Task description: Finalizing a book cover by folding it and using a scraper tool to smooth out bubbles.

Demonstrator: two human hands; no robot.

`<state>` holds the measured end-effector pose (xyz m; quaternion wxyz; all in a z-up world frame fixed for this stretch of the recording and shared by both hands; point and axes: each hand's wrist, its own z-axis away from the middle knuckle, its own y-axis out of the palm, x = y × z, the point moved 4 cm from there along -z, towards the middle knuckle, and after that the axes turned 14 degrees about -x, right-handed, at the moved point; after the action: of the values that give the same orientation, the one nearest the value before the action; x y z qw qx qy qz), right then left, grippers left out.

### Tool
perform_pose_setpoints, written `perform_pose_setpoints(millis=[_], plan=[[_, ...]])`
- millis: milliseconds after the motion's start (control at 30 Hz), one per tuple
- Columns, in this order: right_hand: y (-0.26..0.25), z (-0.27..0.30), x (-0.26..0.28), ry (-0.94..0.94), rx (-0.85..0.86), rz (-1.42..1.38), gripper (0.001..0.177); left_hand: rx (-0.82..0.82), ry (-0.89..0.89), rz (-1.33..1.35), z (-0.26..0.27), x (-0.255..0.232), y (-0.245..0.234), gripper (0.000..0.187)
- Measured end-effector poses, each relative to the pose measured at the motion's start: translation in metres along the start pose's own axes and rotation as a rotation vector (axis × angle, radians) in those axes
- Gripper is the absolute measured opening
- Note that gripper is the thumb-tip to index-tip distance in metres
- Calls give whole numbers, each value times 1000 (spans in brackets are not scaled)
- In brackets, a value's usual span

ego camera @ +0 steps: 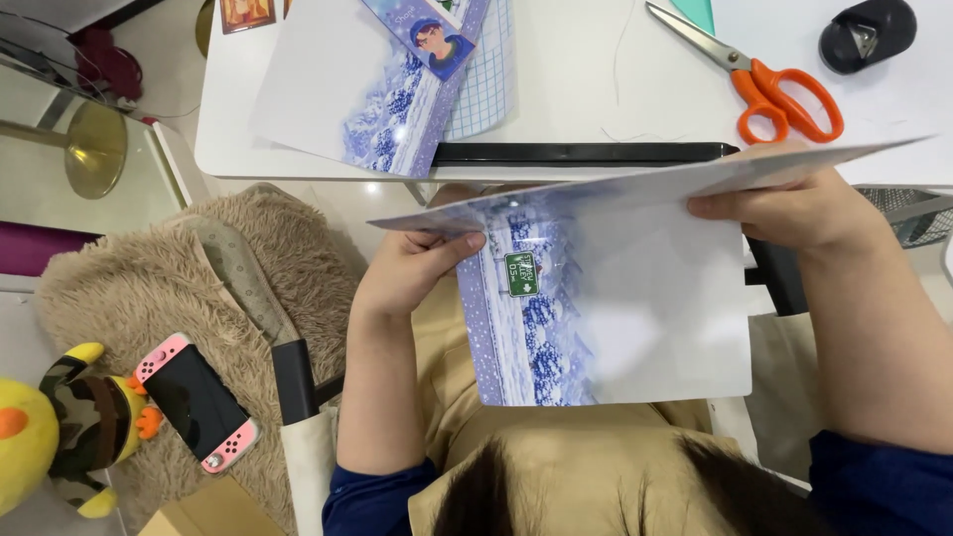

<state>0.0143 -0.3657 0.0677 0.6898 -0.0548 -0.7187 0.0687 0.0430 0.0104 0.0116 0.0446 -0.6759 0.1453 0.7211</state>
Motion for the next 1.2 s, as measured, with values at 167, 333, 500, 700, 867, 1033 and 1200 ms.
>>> perform_pose_setpoints(millis=[167,333,500,700,867,1033,1200], plan=[[16,3,34,-437,441,-183,37,139,19,66,4,-31,14,25],[17,8,51,-319,445,-105,33,242,59,95,8,-36,13,30],[13,13,62,-344,467,-26,33,628,264,13,-1,-47,8,41],[29,25,87,-540,570,281,40,1036,140,-250,-17,-70,57,90],[28,43,82,-576,526,512,58,862,-13,-888,-13,-85,121,92],[25,42,81,-567,497,452,51,741,68,-850,-4,-72,127,63],[20,26,73,-280,475,250,49,546,240,-1145,5,-68,111,54]])
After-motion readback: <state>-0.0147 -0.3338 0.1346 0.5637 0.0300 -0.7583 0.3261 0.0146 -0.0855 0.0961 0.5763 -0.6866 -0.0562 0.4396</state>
